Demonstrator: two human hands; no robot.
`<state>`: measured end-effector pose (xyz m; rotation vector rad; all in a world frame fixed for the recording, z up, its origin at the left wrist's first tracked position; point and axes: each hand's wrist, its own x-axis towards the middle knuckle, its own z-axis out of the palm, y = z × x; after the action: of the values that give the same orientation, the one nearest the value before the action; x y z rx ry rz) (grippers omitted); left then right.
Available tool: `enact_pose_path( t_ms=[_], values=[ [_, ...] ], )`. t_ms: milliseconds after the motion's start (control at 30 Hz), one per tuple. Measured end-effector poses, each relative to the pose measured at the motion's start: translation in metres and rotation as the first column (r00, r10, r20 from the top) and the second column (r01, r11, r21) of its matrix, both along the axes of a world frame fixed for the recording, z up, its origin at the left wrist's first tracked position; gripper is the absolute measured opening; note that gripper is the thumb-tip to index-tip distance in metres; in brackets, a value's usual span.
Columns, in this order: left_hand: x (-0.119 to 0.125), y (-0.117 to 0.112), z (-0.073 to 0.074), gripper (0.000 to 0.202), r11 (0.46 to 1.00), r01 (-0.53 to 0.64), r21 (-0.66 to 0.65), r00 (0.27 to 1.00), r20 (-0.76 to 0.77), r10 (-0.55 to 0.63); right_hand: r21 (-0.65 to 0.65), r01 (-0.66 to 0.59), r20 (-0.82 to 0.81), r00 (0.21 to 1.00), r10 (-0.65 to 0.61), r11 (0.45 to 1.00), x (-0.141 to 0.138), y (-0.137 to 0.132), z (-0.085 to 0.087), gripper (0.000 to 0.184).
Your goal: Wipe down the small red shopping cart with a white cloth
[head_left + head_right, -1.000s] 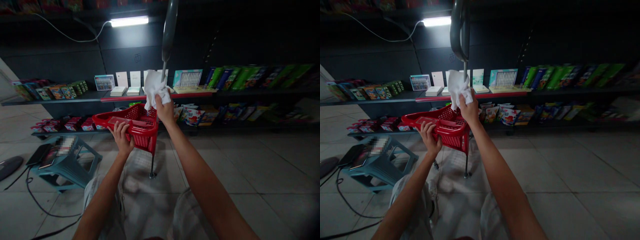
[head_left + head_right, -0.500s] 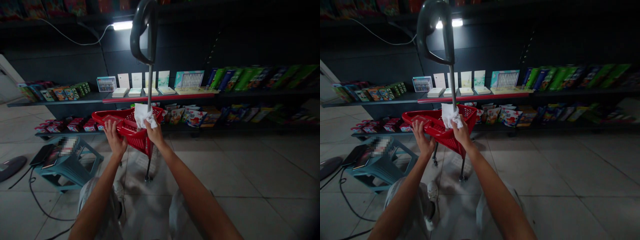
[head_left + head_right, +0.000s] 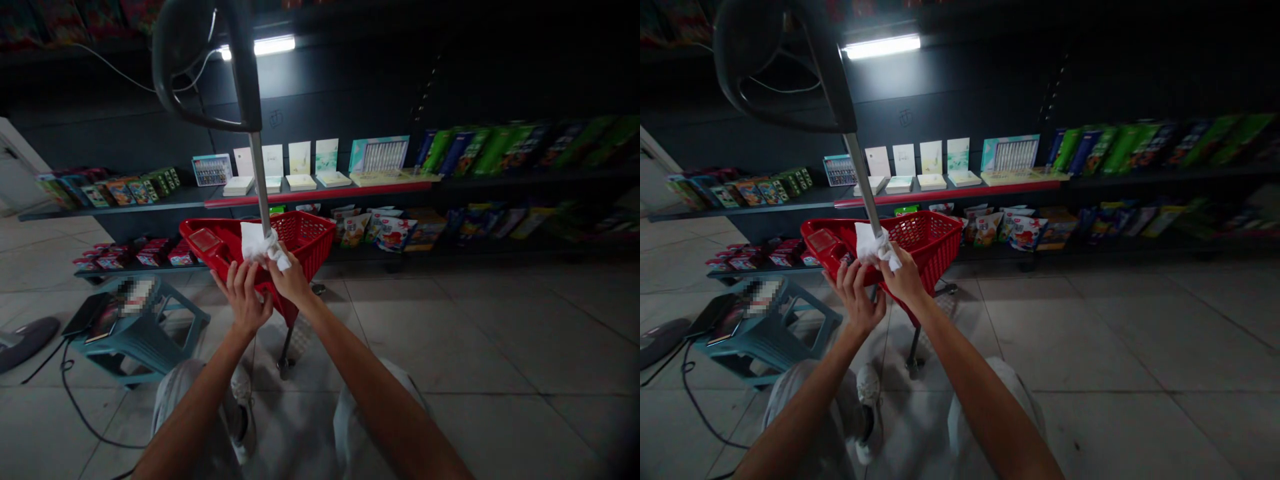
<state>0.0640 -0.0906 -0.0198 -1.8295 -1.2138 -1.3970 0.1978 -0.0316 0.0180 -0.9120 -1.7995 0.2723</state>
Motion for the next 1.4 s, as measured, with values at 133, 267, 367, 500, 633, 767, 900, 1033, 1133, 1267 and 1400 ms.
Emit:
enact_pose_path(
  t_ms=[133, 267, 367, 500, 633, 767, 900, 1033, 1133, 1267, 1400],
  values=[
    [-0.013, 0.004, 0.001, 0.049, 0.999, -0.044, -0.012, 0.999, 0.032, 0.045, -0.032, -0.028, 0.042, 0.999, 0.03, 0.999, -0.002, -0.005, 0.003, 0.028],
    [-0.025, 0.005, 0.003, 0.041, 0.998, -0.067, 0.003, 0.997, 0.04, 0.067, -0.054, -0.108, 0.022, 0.994, 0.109, 0.993, 0.001, -0.007, 0.008, 0.033],
    [-0.032, 0.006, 0.007, 0.04, 0.996, -0.084, 0.007, 0.996, 0.033, 0.084, -0.055, -0.173, 0.045, 0.983, 0.176, 0.983, 0.004, -0.004, 0.008, 0.031],
    [-0.043, 0.008, 0.013, 0.04, 0.995, -0.096, 0.034, 0.995, 0.006, 0.095, -0.077, -0.181, 0.099, 0.977, 0.189, 0.98, 0.01, 0.006, -0.002, 0.034],
    [-0.058, 0.012, 0.015, 0.04, 0.994, -0.112, 0.008, 0.993, 0.024, 0.112, -0.14, -0.165, 0.188, 0.964, 0.19, 0.976, 0.015, 0.013, -0.014, 0.045],
    [-0.074, 0.015, 0.015, 0.04, 0.992, -0.125, -0.034, 0.989, 0.069, 0.127, -0.118, -0.1, 0.262, 0.957, 0.128, 0.988, 0.022, 0.015, -0.022, 0.055],
    [-0.087, 0.015, 0.017, 0.046, 0.988, -0.144, -0.064, 0.985, 0.088, 0.149, -0.115, 0.039, 0.354, 0.935, 0.004, 0.993, 0.041, 0.023, -0.033, 0.065],
    [-0.096, 0.013, 0.021, 0.052, 0.98, -0.182, -0.081, 0.978, 0.093, 0.189, -0.143, 0.144, 0.462, 0.885, -0.062, 0.979, 0.07, 0.031, -0.046, 0.07],
    [-0.1, 0.01, 0.026, 0.055, 0.965, -0.223, -0.134, 0.964, 0.117, 0.239, -0.142, 0.169, 0.52, 0.851, -0.072, 0.975, 0.09, 0.035, -0.055, 0.072],
    [-0.106, 0.01, 0.031, 0.059, 0.935, -0.259, -0.242, 0.938, 0.166, 0.303, -0.159, 0.21, 0.566, 0.82, -0.085, 0.965, 0.115, 0.035, -0.063, 0.077],
    [-0.11, 0.012, 0.035, 0.062, 0.926, -0.255, -0.279, 0.932, 0.184, 0.312, -0.188, 0.3, 0.615, 0.779, -0.126, 0.935, 0.146, 0.034, -0.066, 0.081]
  ],
)
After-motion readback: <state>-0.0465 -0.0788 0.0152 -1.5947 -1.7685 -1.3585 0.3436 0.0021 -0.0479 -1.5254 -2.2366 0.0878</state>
